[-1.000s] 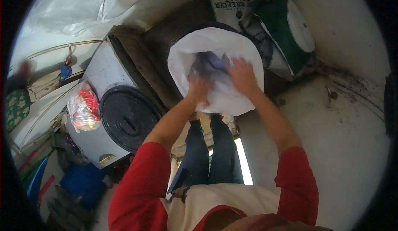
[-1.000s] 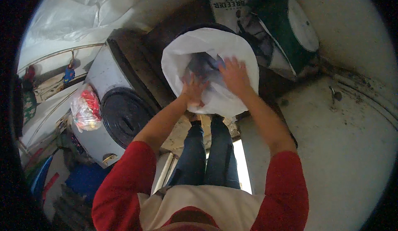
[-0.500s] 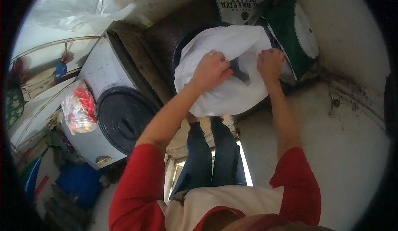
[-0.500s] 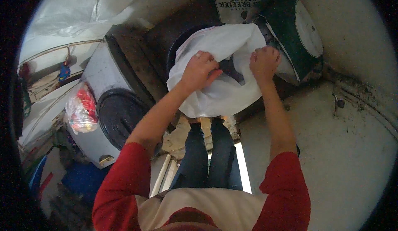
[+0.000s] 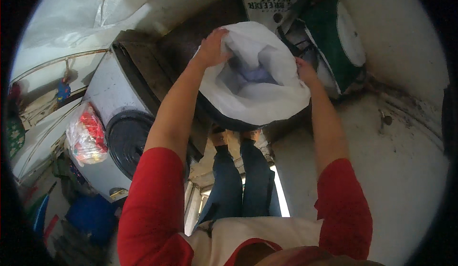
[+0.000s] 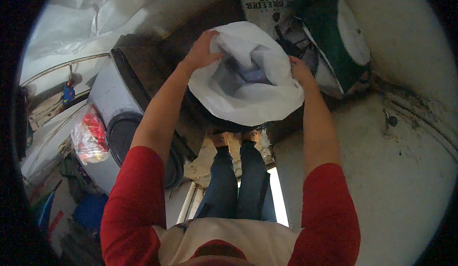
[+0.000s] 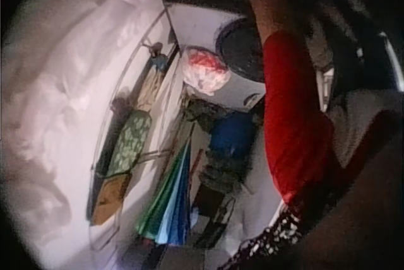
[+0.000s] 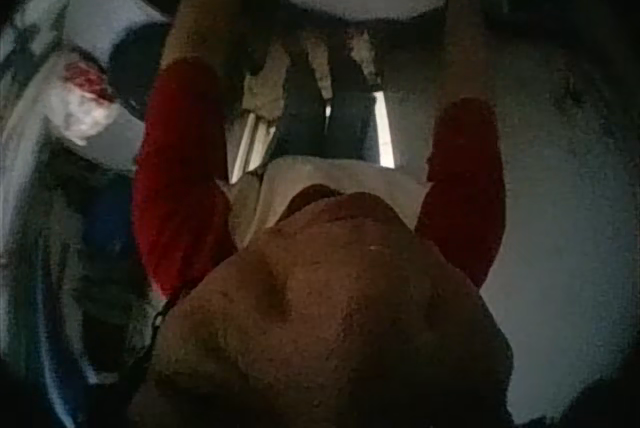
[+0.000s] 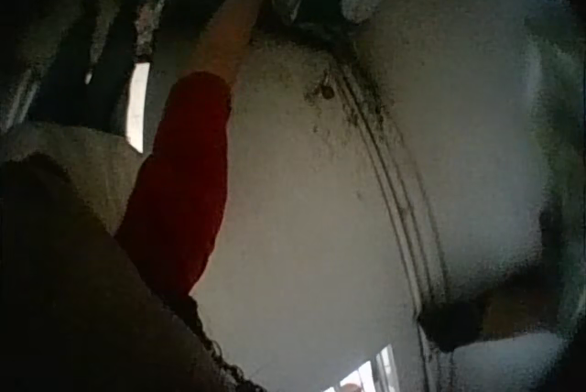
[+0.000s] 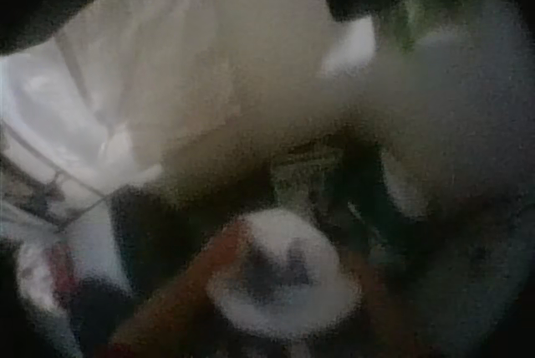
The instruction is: The person places items in the sink, replaces a trash bag, and wipes down a kitchen counter.
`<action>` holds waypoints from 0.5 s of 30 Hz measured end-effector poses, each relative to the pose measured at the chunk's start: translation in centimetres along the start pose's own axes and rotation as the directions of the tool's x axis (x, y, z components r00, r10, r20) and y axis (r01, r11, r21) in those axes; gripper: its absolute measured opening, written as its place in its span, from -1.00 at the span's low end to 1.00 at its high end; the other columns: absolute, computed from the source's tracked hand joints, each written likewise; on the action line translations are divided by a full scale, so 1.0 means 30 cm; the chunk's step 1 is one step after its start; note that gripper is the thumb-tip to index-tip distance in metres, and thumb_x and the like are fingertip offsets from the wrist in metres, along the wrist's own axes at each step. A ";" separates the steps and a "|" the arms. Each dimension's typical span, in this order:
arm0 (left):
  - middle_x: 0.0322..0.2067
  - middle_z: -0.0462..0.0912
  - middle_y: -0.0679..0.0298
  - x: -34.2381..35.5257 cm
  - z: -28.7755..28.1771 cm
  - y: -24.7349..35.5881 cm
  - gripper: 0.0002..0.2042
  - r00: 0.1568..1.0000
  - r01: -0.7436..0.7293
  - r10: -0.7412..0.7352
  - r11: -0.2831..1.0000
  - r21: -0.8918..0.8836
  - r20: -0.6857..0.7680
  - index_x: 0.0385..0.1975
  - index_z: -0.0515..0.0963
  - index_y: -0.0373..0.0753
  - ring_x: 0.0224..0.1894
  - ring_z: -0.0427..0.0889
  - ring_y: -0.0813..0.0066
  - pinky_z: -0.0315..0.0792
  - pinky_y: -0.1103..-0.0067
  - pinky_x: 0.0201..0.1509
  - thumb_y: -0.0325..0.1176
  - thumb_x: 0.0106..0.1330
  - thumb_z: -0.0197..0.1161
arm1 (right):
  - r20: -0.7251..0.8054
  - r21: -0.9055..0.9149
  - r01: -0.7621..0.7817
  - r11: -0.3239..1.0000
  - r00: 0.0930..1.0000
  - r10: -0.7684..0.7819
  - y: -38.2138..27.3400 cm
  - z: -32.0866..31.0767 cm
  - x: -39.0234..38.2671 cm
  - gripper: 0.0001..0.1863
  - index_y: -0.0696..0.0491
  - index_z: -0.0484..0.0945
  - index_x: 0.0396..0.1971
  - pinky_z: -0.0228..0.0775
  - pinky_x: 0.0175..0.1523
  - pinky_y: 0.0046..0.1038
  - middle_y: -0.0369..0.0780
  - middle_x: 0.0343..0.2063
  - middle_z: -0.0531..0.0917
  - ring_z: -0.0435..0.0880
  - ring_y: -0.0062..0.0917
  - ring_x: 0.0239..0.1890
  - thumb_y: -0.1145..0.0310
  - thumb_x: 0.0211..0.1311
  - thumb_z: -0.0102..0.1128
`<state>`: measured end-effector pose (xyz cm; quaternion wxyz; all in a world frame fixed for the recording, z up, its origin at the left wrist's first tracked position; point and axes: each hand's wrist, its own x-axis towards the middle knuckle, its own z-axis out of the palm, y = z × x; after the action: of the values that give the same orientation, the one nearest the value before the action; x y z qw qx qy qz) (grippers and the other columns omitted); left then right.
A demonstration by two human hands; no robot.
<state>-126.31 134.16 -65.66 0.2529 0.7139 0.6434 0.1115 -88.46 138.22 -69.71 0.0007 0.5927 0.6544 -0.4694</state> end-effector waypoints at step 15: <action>0.22 0.30 0.18 0.073 0.037 0.012 -0.29 0.983 0.144 -0.131 0.985 0.092 -0.132 0.19 0.26 -0.02 0.24 0.29 0.08 0.31 0.13 0.15 -0.11 -0.01 0.42 | -0.434 -0.175 -0.017 0.984 0.899 -0.062 -0.177 0.115 -0.028 -0.30 0.20 0.40 0.06 0.26 0.18 -0.21 0.11 0.07 0.45 0.43 -0.03 0.12 -0.10 0.13 0.15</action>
<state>-125.14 136.04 -66.79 0.1826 0.6714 0.7105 0.1055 -94.26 136.20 -67.91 -0.0998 0.6730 0.6832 -0.2652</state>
